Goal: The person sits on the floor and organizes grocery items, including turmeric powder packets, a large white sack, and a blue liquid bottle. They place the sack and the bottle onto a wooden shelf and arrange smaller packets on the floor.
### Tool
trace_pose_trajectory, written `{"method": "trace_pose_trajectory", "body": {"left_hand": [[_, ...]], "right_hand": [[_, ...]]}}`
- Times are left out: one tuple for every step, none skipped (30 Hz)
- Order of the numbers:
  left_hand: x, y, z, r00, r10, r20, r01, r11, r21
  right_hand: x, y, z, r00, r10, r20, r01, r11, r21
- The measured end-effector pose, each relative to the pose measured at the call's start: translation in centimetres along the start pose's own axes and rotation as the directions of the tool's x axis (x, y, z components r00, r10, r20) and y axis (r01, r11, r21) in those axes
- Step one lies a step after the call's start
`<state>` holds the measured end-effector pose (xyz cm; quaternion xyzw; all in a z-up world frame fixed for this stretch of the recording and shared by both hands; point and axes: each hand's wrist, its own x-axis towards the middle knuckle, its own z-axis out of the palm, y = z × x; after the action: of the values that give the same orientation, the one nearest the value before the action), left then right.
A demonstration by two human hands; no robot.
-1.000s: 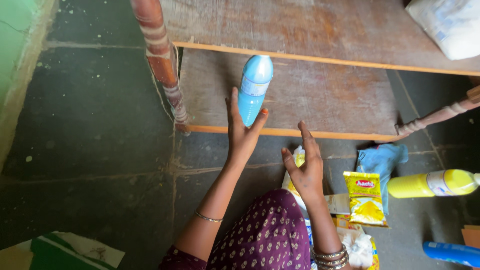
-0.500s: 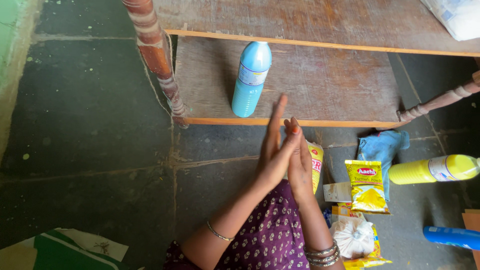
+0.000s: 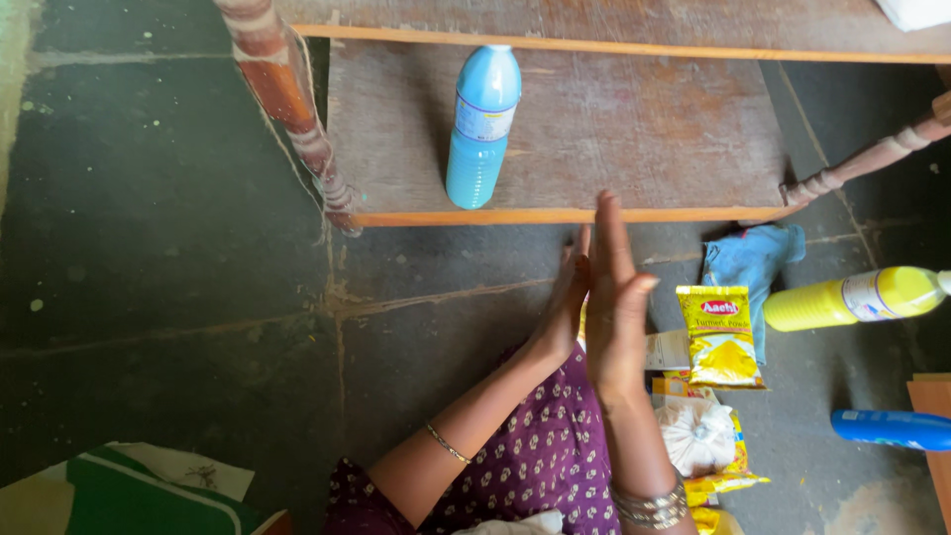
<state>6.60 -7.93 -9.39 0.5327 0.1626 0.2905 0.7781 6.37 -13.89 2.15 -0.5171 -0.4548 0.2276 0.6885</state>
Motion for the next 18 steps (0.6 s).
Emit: {"method": "trace_pose_trajectory", "body": {"left_hand": [[-0.2,0.1,0.6,1.0,0.022,0.016,-0.019,0.987,-0.161],[-0.5,0.6,1.1,0.999,0.046,0.027,-0.035,0.947,-0.318],[-0.8,1.6,1.2,0.992,0.123,-0.01,-0.121,0.951,-0.285],[-1.1,2.7,1.4,0.979,0.201,-0.044,-0.205,0.947,-0.248],[-1.5,3.9,1.4,0.957,0.279,-0.073,-0.289,0.935,-0.206],[-1.8,4.9,1.4,0.941,0.337,-0.036,-0.339,0.932,-0.13],[-2.1,5.5,1.2,0.921,0.39,0.006,-0.389,0.92,-0.054],[-2.3,5.8,1.2,0.898,0.438,0.053,-0.439,0.898,0.02],[-2.3,5.7,1.5,0.906,0.419,0.066,-0.424,0.896,0.132],[-2.1,5.2,2.0,0.914,0.399,0.078,-0.406,0.881,0.243],[-2.0,4.4,2.2,0.922,0.378,0.088,-0.384,0.855,0.349],[-1.9,3.6,2.1,0.944,0.319,0.085,-0.327,0.867,0.376],[-1.8,2.7,1.8,0.962,0.263,0.08,-0.272,0.873,0.404],[-1.6,1.8,1.5,0.976,0.206,0.073,-0.217,0.876,0.432],[-1.3,0.9,1.3,0.992,0.11,0.062,-0.126,0.904,0.408],[-1.0,0.1,1.2,0.998,0.013,0.054,-0.033,0.924,0.382],[-0.9,-0.6,1.2,0.995,-0.088,0.049,0.065,0.933,0.355],[-1.0,-1.1,1.5,0.996,-0.014,0.086,-0.006,0.976,0.219]], "right_hand": [[-0.3,1.0,-0.2,1.0,0.001,-0.007,-0.002,0.993,-0.12],[-0.5,2.4,-0.5,1.0,0.002,-0.014,-0.005,0.971,-0.238],[-0.8,4.1,-0.9,1.0,0.002,-0.019,-0.008,0.936,-0.352],[-1.2,5.9,-1.6,0.995,0.083,-0.05,-0.096,0.924,-0.369],[-1.6,7.8,-2.5,0.983,0.161,-0.084,-0.181,0.906,-0.382],[-2.0,9.7,-3.4,0.964,0.237,-0.118,-0.265,0.881,-0.391],[-2.4,11.4,-4.1,0.952,0.28,-0.123,-0.305,0.906,-0.295],[-3.0,12.6,-4.6,0.938,0.322,-0.124,-0.342,0.919,-0.196],[-3.4,13.2,-5.0,0.924,0.362,-0.122,-0.374,0.922,-0.097],[-3.4,13.1,-5.2,0.927,0.344,-0.146,-0.337,0.939,0.074],[-3.2,12.4,-5.2,0.928,0.33,-0.174,-0.285,0.928,0.241],[-2.9,11.1,-5.2,0.926,0.32,-0.203,-0.22,0.89,0.399],[-2.7,9.4,-5.1,0.939,0.283,-0.194,-0.194,0.904,0.382],[-2.5,7.5,-5.1,0.951,0.247,-0.184,-0.168,0.916,0.364],[-2.3,6.0,-4.9,0.962,0.213,-0.169,-0.144,0.926,0.349],[-2.1,4.9,-4.5,0.97,0.182,-0.162,-0.132,0.951,0.28],[-2.2,4.2,-4.4,0.976,0.155,-0.154,-0.121,0.97,0.21],[-2.4,3.9,-4.4,0.981,0.127,-0.144,-0.107,0.984,0.14]]}}
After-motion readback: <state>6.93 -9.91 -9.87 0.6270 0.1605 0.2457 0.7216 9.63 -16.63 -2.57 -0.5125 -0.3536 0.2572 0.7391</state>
